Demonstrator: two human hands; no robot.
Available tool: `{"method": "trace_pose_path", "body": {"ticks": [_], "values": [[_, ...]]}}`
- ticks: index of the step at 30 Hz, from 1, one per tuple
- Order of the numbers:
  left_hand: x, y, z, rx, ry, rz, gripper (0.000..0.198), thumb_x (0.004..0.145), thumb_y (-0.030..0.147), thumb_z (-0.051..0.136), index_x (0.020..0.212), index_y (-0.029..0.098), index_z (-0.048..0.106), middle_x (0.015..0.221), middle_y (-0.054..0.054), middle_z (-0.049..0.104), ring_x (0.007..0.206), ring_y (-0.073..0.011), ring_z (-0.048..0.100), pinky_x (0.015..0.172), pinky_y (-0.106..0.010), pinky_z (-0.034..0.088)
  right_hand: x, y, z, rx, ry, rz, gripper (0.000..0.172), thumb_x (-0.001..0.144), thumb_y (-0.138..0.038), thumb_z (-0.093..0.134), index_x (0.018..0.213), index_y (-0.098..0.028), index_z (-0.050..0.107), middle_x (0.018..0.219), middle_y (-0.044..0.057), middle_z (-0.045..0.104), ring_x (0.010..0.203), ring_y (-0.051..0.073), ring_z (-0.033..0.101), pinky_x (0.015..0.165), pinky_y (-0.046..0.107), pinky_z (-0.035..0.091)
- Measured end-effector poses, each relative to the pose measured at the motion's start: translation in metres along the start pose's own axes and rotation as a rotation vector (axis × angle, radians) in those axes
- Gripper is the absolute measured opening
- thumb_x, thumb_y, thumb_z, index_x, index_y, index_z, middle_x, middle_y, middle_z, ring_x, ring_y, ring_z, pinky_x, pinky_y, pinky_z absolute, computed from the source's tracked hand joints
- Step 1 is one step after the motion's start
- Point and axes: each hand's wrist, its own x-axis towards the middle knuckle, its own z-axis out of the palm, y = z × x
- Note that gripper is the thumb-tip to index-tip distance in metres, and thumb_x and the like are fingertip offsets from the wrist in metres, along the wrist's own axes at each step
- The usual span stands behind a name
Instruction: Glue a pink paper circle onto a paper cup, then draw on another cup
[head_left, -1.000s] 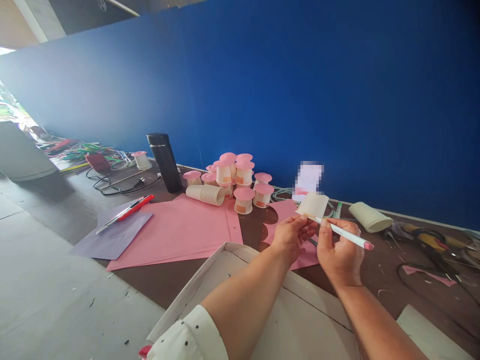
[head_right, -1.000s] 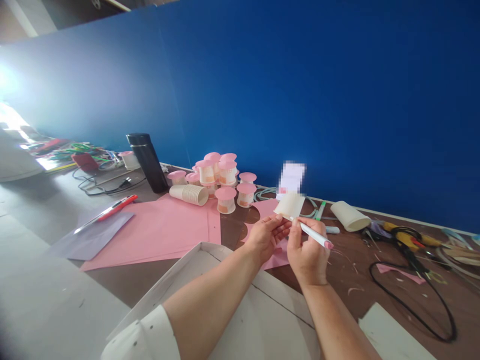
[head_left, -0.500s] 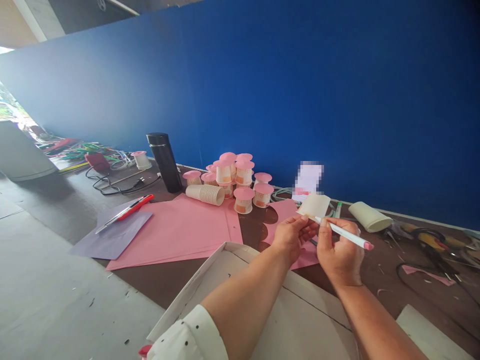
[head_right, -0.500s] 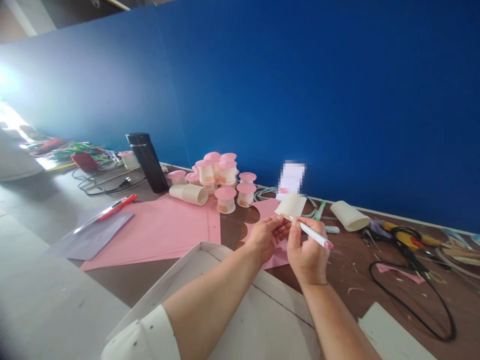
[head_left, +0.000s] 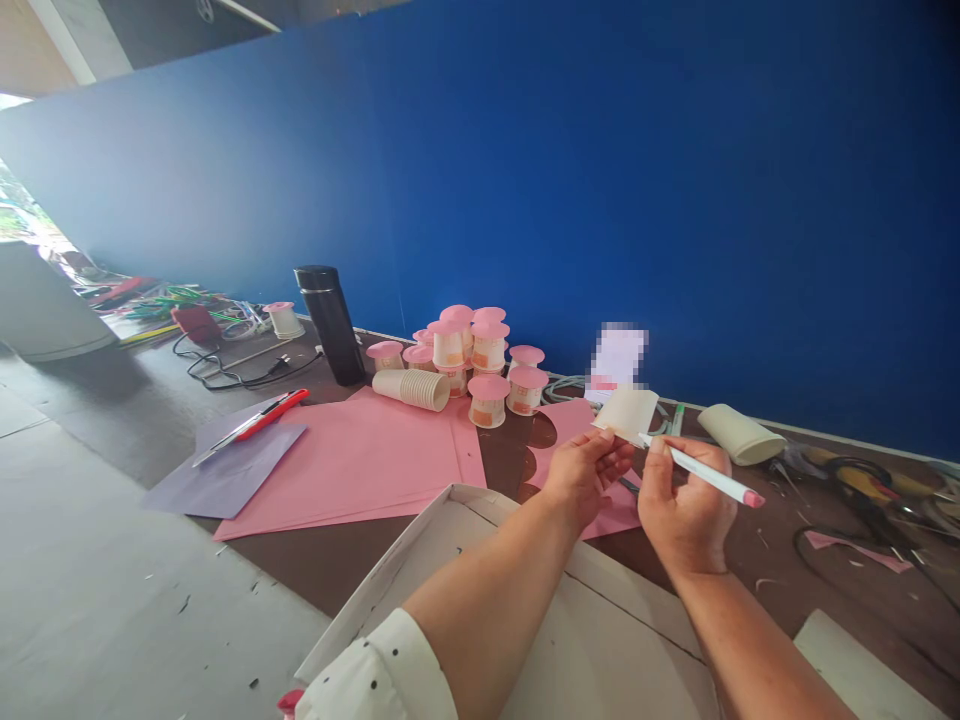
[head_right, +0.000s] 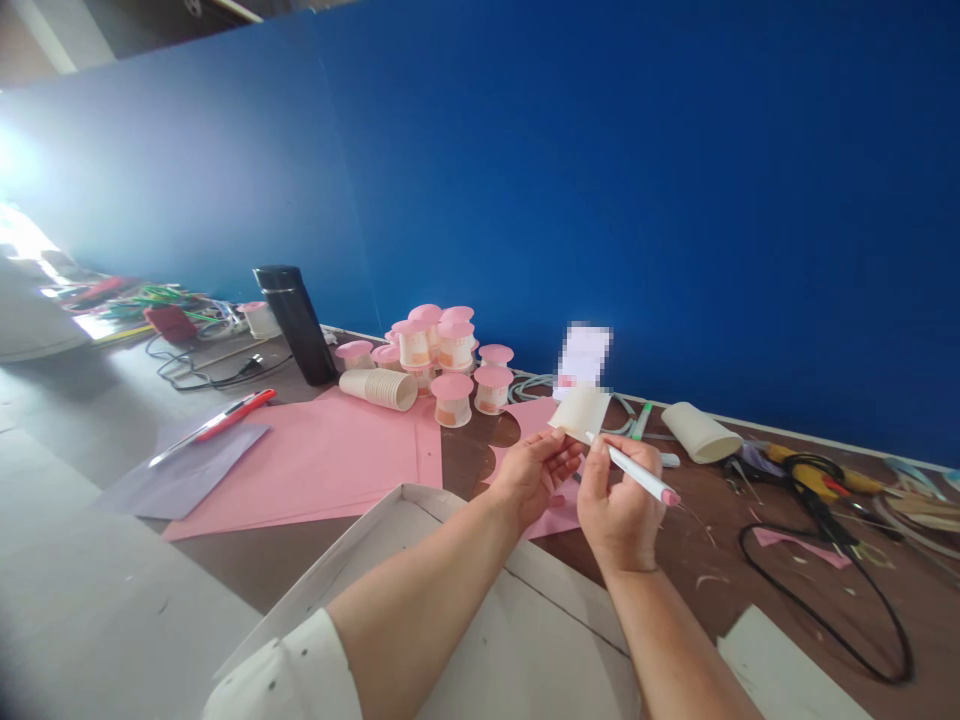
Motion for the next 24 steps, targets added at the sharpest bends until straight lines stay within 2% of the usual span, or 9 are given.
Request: {"method": "trace_pose_path", "body": {"ticks": [24], "values": [[0.0006,0.0006,0.0002,-0.025,-0.023,-0.02,0.008,0.08,0.016,0.062,0.081,0.008,0.064,0.074,-0.007,0.065,0.068,-0.0095,0.062,0.066,-0.019,0.05,-0.001,0.0005,0.0012,0.006,-0.001,-0.051,0.015,0.085,-0.029,0.054,0.088,-0.014,0.058,0.082,0.01,0.064,0.075,0.019,0.061,0.067,0.03,0.048]]}}
